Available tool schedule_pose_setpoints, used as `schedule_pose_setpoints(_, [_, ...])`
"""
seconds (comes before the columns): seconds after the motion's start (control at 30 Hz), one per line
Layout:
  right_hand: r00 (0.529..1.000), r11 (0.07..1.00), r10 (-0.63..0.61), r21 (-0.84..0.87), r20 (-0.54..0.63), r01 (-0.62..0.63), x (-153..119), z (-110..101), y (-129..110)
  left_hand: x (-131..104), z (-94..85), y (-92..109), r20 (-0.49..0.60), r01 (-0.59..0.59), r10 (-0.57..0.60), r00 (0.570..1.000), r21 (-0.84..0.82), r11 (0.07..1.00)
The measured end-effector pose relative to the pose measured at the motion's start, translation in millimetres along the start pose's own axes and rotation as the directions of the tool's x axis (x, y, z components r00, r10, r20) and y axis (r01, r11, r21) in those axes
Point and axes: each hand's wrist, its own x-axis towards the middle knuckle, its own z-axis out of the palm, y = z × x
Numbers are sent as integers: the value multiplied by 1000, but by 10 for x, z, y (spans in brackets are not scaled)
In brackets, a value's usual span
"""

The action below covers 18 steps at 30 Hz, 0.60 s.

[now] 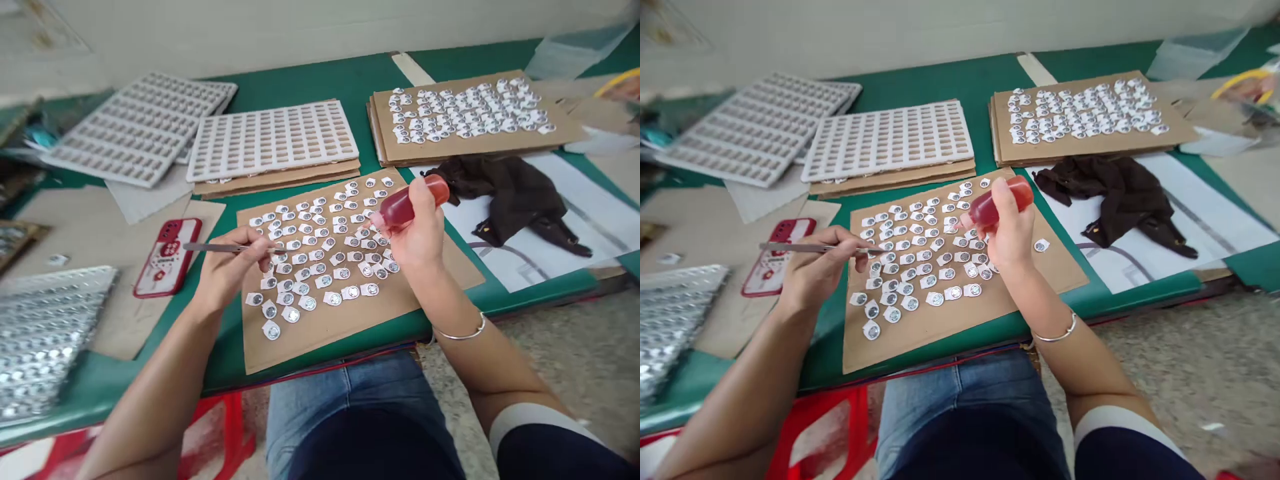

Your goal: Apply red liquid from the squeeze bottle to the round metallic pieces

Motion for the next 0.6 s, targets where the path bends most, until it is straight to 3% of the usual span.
schedule_pose_setpoints(0.07, [998,992,70,108,-12,-68,45,-52,-60,-8,6,58,-35,-66,66,997,-6,998])
schedule_pose_setpoints(0.13, [994,980,105,174,-26,-99,59,-90,-107,-34,77,134,12,-78,77,997,145,986])
schedule_pose_setpoints(0.23, [994,973,97,215,-43,-86,43,-115,-174,-80,261,233,201,-53,-52,978,483,874])
schedule_pose_setpoints(0.3, [992,965,123,238,-25,-114,24,-120,-228,-85,379,249,271,-92,-102,957,618,781])
schedule_pose_setpoints(0.43, [983,930,182,324,2,-173,11,-142,-336,-38,503,162,331,-208,-83,940,747,632])
schedule_pose_setpoints(0.6, [986,904,164,404,-27,-139,65,-217,-385,24,577,75,361,-226,-170,917,821,523])
